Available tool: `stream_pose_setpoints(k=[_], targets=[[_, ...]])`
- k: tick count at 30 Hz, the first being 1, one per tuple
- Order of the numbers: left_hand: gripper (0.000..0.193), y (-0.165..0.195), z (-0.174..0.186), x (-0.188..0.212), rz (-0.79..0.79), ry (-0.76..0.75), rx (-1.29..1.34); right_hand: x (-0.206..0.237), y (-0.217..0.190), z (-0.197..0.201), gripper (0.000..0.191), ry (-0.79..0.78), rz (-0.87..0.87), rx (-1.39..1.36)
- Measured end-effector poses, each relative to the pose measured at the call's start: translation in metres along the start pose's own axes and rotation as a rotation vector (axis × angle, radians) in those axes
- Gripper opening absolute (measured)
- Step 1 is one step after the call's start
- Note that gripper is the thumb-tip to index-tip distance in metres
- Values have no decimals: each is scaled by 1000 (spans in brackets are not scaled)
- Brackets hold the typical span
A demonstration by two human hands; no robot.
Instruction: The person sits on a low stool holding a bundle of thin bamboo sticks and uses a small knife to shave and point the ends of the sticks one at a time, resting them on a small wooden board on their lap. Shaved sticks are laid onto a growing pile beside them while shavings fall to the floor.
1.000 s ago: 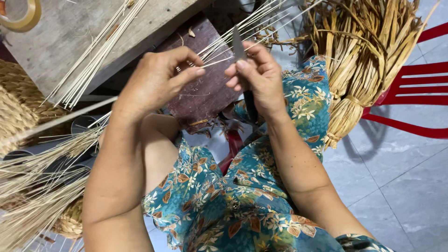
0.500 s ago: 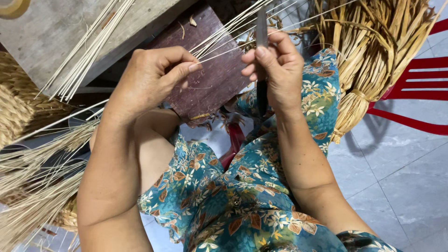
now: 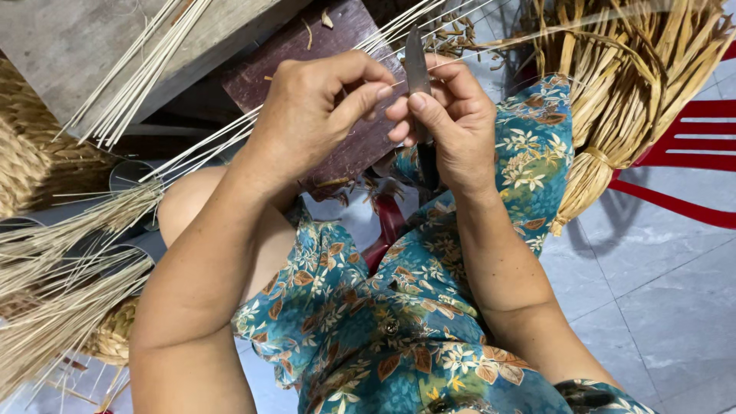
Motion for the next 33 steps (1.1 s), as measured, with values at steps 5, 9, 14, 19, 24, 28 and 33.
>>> stream_pose_setpoints(k=[5,9,14,19,24,28,33], targets=[[9,-8,3,-1,68,-33,110,1,-8,-2,55,-89,-47,-65],[15,-13,5,0,126,-100,249,4,-9,-3,61,-169,-93,-146],[19,-22,1,2,288,-159,391,6,-6,-3,59,-222,-123,-306],[19,-21,1,3,271,-187,499,6,-1,-2,57,-247,-119,-502],[18,-23,-1,3,283,-170,419,7,7,-2,58,-248,-123,-564],[16,-11,-2,1,82,-101,366,5,12,1,55,-182,-113,-467],[14,-15,-13,-2,151,-31,390,3,11,-1,61,-138,-99,-394]])
Point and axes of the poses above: each hand's wrist, its own x-axis away from the middle knuckle, its own z-axis out of the back of the hand, y = z × x, the point moved 6 cm from there along -x, towards the middle knuckle, and after that the axes turned 4 degrees about x, right-handed, at the moved point
